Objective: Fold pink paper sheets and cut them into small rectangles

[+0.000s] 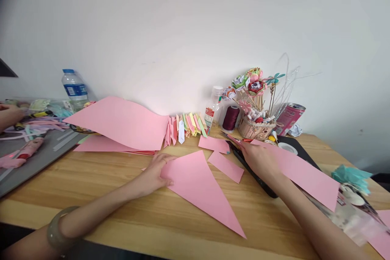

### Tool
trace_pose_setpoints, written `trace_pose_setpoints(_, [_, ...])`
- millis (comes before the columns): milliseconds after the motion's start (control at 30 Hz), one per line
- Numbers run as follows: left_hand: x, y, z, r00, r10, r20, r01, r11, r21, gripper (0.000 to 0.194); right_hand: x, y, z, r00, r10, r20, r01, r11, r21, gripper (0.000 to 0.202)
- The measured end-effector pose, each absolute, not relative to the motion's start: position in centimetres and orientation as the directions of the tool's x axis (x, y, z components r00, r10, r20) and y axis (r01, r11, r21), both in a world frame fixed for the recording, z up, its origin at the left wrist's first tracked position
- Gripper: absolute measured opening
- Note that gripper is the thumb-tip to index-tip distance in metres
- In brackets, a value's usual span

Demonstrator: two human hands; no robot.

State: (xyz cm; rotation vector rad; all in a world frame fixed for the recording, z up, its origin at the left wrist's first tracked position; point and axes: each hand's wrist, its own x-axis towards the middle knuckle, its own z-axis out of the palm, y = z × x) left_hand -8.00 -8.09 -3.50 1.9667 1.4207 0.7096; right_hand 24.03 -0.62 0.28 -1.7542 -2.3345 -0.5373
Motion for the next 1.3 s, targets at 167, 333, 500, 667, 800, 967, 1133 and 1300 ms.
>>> trace_pose_setpoints(167, [-8.0,-8.0,-3.4,0.305,0.95,0.07,0.646,-0.261,0.718,0.061,21.9,-0.6,0.8,-0.356,0.854,0.379,0.934,0.316,0.164,0.044])
trace_pose_setpoints(333, [-7.9,-8.2,-2.8,0.328,0.941,0.077,0.657,-0.287,0.697,0.058,19.0,-2.0,0.1,-0.602,0.761,0.243,0.797,0.589,0.131,0.028])
trace_pose_setpoints(500, [-7.8,-8.4,-2.1,0.336,0.94,0.058,0.679,-0.284,0.677,0.055,19.7,-3.6,0.0,-0.591,0.773,0.231,0.806,0.568,0.166,0.044])
trace_pose_setpoints(667, [-7.9,-8.3,-2.1,0.35,0.936,0.041,0.687,-0.286,0.668,0.056,20.8,-2.8,-0.6,-0.564,0.803,0.191,0.82,0.517,0.245,0.026])
trace_pose_setpoints(800, [-8.0,-8.3,-2.1,0.369,0.928,0.04,0.682,-0.3,0.667,0.057,21.1,-2.1,-1.1,-0.583,0.796,0.163,0.799,0.525,0.293,0.031])
trace_pose_setpoints(967, [-8.2,-8.2,-2.3,0.374,0.927,0.018,0.696,-0.294,0.656,0.06,21.7,-2.3,-1.0,-0.582,0.801,0.14,0.797,0.528,0.295,0.035])
trace_pose_setpoints(1133, [-8.3,-8.1,-2.4,0.382,0.924,0.023,0.705,-0.308,0.639,0.06,22.0,-3.1,-0.5,-0.555,0.817,0.159,0.819,0.502,0.278,0.027])
trace_pose_setpoints(1300, [-8.2,-8.2,-2.2,0.382,0.924,0.02,0.7,-0.304,0.646,0.059,21.2,-3.4,-0.6,-0.544,0.825,0.153,0.814,0.476,0.332,0.023])
